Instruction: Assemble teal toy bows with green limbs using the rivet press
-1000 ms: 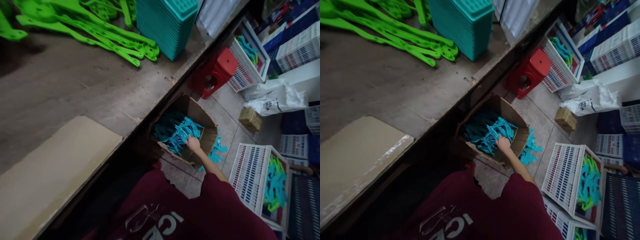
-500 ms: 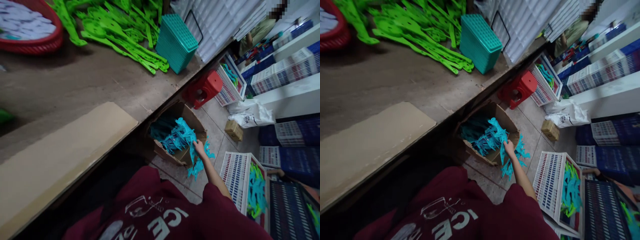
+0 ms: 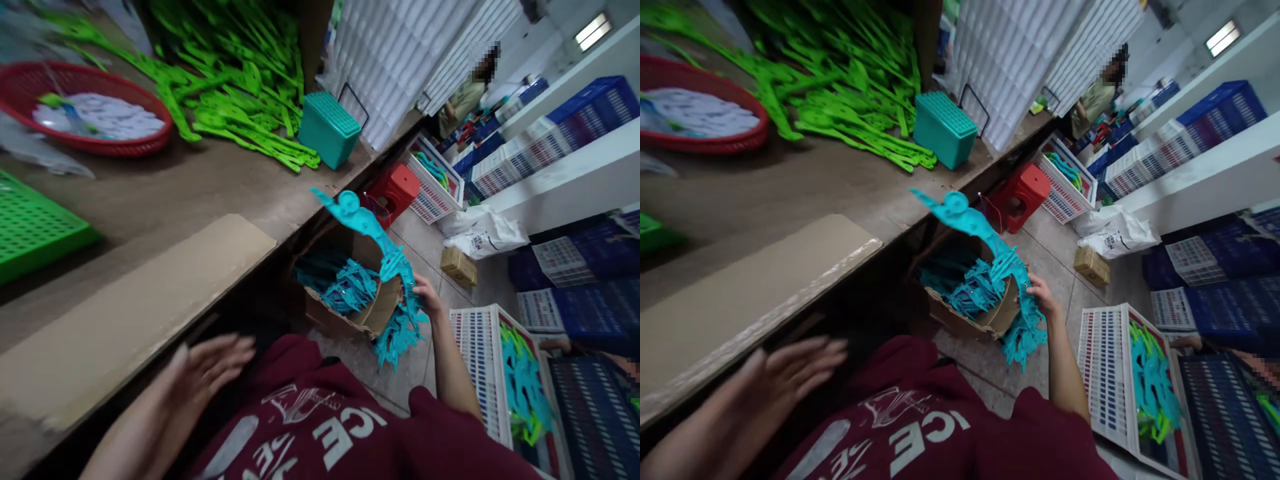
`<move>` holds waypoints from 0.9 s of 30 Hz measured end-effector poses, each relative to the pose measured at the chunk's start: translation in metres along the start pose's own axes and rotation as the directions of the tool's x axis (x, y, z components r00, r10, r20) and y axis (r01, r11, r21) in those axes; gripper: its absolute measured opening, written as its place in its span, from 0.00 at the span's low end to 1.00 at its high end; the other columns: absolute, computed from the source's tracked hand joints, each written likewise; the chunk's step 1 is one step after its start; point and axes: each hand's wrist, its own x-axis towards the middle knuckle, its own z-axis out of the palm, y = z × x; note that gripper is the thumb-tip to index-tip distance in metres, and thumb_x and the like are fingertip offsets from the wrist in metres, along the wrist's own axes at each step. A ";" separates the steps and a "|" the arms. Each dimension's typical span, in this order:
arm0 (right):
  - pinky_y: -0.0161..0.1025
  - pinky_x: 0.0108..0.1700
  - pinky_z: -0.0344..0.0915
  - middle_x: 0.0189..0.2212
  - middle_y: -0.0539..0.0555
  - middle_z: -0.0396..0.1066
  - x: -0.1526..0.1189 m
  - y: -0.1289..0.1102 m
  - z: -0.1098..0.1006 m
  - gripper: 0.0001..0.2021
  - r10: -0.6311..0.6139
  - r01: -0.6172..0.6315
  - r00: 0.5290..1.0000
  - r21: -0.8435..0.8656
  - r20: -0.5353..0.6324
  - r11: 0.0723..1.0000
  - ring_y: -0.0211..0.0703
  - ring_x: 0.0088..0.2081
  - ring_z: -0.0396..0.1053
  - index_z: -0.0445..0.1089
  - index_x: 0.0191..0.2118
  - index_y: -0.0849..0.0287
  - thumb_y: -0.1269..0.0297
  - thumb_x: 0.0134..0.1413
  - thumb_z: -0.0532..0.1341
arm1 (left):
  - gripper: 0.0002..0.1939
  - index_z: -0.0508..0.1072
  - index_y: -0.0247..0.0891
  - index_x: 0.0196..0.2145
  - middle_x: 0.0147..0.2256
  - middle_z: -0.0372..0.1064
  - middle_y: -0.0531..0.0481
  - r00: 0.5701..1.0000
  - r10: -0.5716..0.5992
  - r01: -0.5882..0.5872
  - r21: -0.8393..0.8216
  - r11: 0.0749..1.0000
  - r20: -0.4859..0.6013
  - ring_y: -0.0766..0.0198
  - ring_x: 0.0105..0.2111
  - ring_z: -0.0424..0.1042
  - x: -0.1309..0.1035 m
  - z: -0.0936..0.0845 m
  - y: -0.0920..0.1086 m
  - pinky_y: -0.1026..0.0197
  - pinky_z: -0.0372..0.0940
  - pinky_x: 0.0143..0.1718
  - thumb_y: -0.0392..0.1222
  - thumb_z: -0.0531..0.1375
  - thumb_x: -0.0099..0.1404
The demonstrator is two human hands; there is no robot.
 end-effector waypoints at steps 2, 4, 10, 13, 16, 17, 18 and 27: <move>0.39 0.31 0.71 0.29 0.51 0.74 -0.004 -0.028 0.007 0.31 -0.069 0.074 0.987 -0.026 0.148 0.997 0.44 0.29 0.72 0.73 0.42 0.60 0.40 0.36 0.68 | 0.33 0.76 0.45 0.51 0.54 0.76 0.44 0.984 -0.024 0.070 -0.263 0.962 0.175 0.50 0.61 0.69 0.017 0.028 0.035 0.51 0.70 0.56 0.72 0.54 0.63; 0.37 0.33 0.69 0.28 0.50 0.73 -0.002 -0.058 0.020 0.28 -0.119 0.151 0.938 -0.077 0.325 0.986 0.42 0.29 0.71 0.75 0.36 0.61 0.43 0.33 0.72 | 0.38 0.73 0.39 0.55 0.52 0.77 0.40 0.940 0.060 0.085 -0.403 0.911 0.335 0.49 0.58 0.71 0.027 0.048 0.069 0.48 0.72 0.53 0.73 0.50 0.64; 0.32 0.34 0.65 0.28 0.49 0.73 0.041 -0.139 0.075 0.19 -0.212 0.443 0.666 -0.150 0.715 0.884 0.37 0.30 0.67 0.77 0.37 0.62 0.50 0.46 0.70 | 0.12 0.76 0.35 0.46 0.35 0.78 0.44 0.924 0.334 -0.184 -0.547 0.816 0.186 0.61 0.34 0.79 -0.009 0.012 0.115 0.62 0.75 0.36 0.44 0.58 0.72; 0.34 0.35 0.68 0.32 0.52 0.75 0.081 -0.171 0.118 0.19 -0.220 0.566 0.562 -0.176 0.798 0.805 0.41 0.33 0.71 0.77 0.41 0.61 0.52 0.49 0.67 | 0.10 0.76 0.30 0.37 0.25 0.72 0.49 0.945 0.283 -0.325 -0.526 0.786 -0.162 0.69 0.22 0.71 -0.044 -0.030 0.115 0.70 0.69 0.24 0.33 0.55 0.73; 0.37 0.34 0.71 0.33 0.53 0.77 0.125 -0.202 0.178 0.18 -0.152 0.615 0.479 -0.206 0.865 0.761 0.44 0.32 0.74 0.77 0.44 0.61 0.55 0.50 0.65 | 0.13 0.74 0.29 0.33 0.23 0.69 0.50 0.879 0.273 -0.459 -0.544 0.702 -0.390 0.73 0.18 0.67 -0.073 -0.073 0.108 0.73 0.63 0.19 0.32 0.52 0.74; 0.38 0.34 0.71 0.33 0.53 0.77 0.136 -0.213 0.201 0.17 -0.152 0.654 0.440 -0.200 0.885 0.730 0.45 0.32 0.74 0.78 0.43 0.60 0.55 0.51 0.64 | 0.14 0.73 0.30 0.32 0.22 0.69 0.51 0.848 0.270 -0.506 -0.548 0.666 -0.456 0.74 0.17 0.66 -0.081 -0.087 0.104 0.74 0.62 0.17 0.32 0.52 0.74; 0.39 0.35 0.72 0.34 0.54 0.78 0.144 -0.223 0.223 0.17 -0.160 0.711 0.394 -0.190 0.905 0.677 0.47 0.33 0.75 0.78 0.43 0.60 0.55 0.51 0.64 | 0.14 0.72 0.31 0.32 0.22 0.68 0.52 0.813 0.267 -0.554 -0.549 0.625 -0.517 0.74 0.17 0.65 -0.089 -0.100 0.099 0.74 0.61 0.17 0.32 0.51 0.75; 0.48 0.51 0.74 0.50 0.65 0.73 0.044 -0.241 0.391 0.22 -0.718 0.969 -0.189 0.009 0.670 -0.247 0.51 0.50 0.74 0.68 0.61 0.61 0.60 0.65 0.60 | 0.08 0.73 0.32 0.32 0.28 0.75 0.47 0.676 0.284 -0.722 -0.532 0.443 -0.680 0.70 0.26 0.74 -0.110 -0.119 0.048 0.71 0.68 0.28 0.29 0.58 0.70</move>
